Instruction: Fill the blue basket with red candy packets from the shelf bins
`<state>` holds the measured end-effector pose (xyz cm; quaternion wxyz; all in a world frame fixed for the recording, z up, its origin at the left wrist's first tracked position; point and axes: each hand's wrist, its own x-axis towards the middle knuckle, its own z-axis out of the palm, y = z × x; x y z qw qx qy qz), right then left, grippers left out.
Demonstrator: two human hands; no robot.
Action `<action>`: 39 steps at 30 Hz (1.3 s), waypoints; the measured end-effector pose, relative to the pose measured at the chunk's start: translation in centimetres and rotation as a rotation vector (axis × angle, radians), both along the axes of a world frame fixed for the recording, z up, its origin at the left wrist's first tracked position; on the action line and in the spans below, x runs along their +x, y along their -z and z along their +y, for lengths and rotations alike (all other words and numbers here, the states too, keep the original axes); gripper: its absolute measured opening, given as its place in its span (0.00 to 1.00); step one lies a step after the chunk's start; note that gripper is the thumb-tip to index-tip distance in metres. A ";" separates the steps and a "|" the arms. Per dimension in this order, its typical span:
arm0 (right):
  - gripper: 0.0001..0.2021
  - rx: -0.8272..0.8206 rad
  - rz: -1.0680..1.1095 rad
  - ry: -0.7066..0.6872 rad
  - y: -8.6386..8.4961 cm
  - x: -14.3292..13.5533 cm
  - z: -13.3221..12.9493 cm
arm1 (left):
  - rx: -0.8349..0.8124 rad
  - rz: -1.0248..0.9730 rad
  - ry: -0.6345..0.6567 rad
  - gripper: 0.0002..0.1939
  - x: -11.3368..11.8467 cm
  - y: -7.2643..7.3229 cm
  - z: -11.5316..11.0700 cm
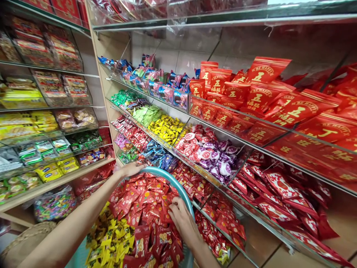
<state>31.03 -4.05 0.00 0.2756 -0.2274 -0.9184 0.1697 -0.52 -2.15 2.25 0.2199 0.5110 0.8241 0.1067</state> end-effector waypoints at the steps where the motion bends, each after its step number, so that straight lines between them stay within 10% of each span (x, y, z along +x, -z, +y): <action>1: 0.09 -0.037 0.005 -0.018 0.0 0.1 -0.1 | 0.000 -0.001 -0.005 0.37 0.0 0.0 0.0; 6: 0.08 -0.073 -0.010 -0.086 -1.0 1.1 -0.9 | 0.002 -0.013 -0.005 0.37 0.0 0.0 -0.1; 15: 0.10 0.347 0.124 0.185 -1.7 1.8 1.7 | 0.000 -0.013 -0.023 0.38 0.2 -0.3 -0.1; 39: 0.07 0.296 -0.154 0.117 0.7 -0.9 -0.6 | 0.042 -0.066 0.018 0.35 0.2 -0.8 -0.5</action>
